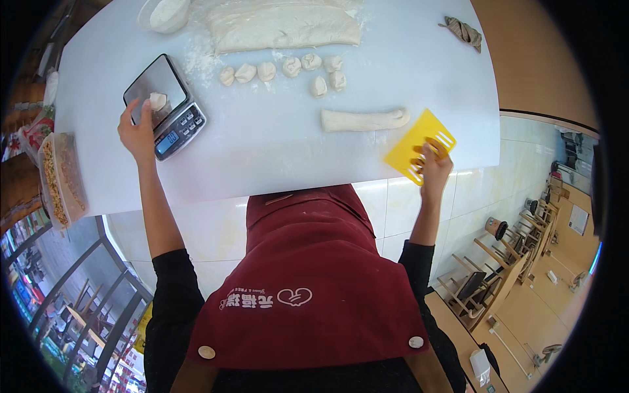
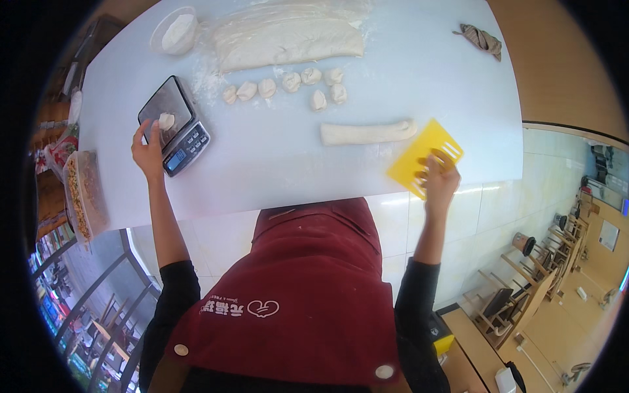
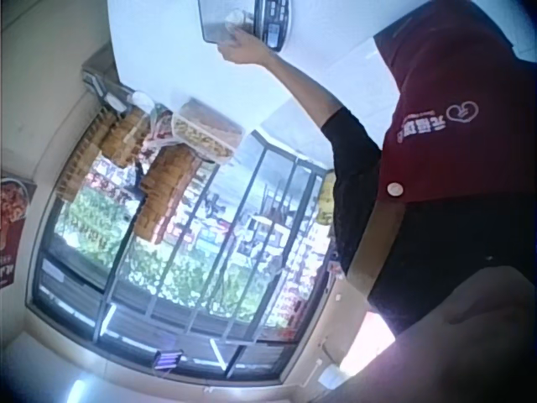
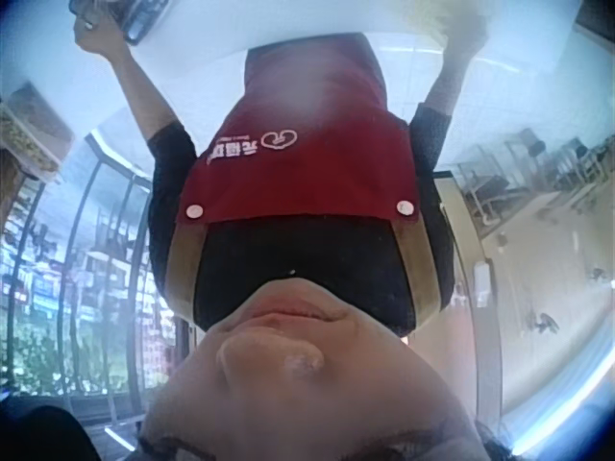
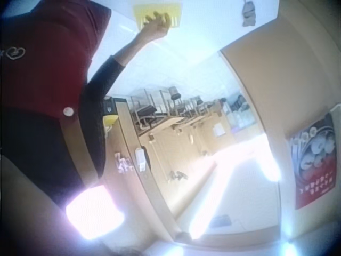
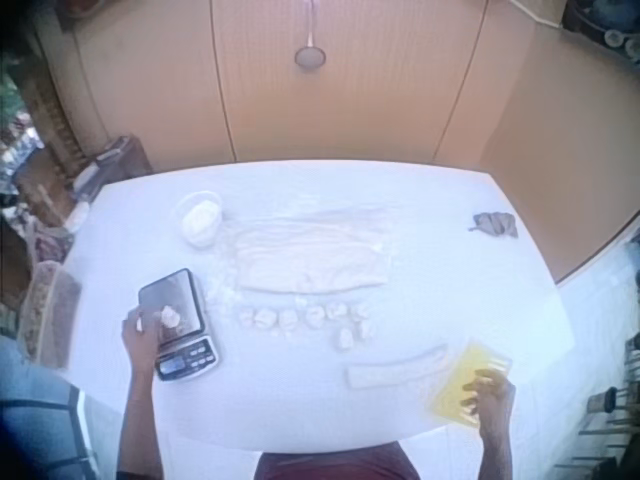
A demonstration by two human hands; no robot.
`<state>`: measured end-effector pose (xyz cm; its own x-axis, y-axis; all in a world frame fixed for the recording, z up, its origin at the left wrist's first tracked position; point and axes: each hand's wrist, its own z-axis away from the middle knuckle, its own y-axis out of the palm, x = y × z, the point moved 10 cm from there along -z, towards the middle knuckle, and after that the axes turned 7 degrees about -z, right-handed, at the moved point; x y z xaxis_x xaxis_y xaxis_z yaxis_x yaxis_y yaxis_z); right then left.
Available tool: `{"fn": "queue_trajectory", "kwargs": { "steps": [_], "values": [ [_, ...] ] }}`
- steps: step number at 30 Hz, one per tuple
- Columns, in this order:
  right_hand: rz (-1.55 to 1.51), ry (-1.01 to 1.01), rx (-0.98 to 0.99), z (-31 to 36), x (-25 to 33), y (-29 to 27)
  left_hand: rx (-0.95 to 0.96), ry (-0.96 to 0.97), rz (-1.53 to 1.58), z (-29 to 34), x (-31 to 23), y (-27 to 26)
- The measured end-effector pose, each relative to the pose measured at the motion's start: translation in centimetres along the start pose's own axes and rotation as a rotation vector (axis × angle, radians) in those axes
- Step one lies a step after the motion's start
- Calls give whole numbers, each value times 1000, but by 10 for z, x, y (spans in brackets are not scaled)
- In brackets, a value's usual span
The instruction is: The person retrieves a green thermos, pours hot water into a pot, and then moves to a prep table. They roll a large piece of dough into a long rope, cut it into small pieces with a yellow scraper, and weigh each piece on a digital scale before setting them aside.
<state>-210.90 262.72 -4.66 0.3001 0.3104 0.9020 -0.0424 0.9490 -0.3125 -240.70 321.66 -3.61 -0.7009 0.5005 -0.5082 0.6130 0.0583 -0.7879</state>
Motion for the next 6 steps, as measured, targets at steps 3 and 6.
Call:
{"fn": "queue_trajectory", "kwargs": {
  "steps": [3, 6],
  "values": [
    [224, -25, -190, -14, -9, -48, -3, -113, 170, 4, 23, -3],
    [642, 64, -195, -24, -30, -75, 43, -117, 297, -1, 36, 1]
  ]
}}
